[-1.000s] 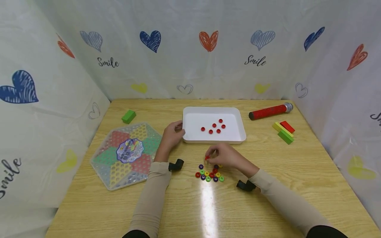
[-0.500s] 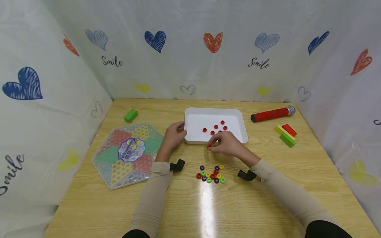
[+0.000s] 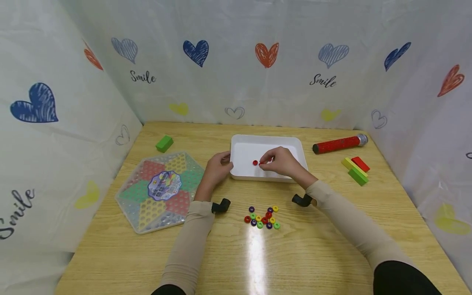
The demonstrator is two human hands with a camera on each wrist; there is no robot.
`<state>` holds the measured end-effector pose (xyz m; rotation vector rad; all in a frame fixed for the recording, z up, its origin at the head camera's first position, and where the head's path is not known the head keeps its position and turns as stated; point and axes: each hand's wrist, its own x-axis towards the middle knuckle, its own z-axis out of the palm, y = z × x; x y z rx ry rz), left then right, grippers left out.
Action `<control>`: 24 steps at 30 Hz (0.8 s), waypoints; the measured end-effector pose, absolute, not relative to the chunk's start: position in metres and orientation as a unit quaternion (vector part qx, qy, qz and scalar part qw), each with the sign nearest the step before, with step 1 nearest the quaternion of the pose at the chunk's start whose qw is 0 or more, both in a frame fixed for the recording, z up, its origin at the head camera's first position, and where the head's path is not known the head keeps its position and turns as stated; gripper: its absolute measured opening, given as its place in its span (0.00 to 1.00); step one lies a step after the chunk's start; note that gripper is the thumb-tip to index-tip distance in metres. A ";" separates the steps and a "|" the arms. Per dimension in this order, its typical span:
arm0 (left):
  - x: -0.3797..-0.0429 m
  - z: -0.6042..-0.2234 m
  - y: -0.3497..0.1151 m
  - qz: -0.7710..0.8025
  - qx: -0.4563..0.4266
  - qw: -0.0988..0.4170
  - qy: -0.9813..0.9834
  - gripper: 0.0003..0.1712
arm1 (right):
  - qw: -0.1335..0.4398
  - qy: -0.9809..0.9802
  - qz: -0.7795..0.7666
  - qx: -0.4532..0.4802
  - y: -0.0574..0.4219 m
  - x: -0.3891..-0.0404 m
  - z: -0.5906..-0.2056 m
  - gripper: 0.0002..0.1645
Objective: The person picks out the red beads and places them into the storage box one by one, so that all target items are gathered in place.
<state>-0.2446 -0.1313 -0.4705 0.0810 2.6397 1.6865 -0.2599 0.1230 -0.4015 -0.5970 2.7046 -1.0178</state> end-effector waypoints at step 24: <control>-0.244 -0.468 -0.131 0.544 0.024 0.008 0.839 0.30 | 0.134 0.925 -0.326 -0.139 0.110 -0.317 -0.415 0.13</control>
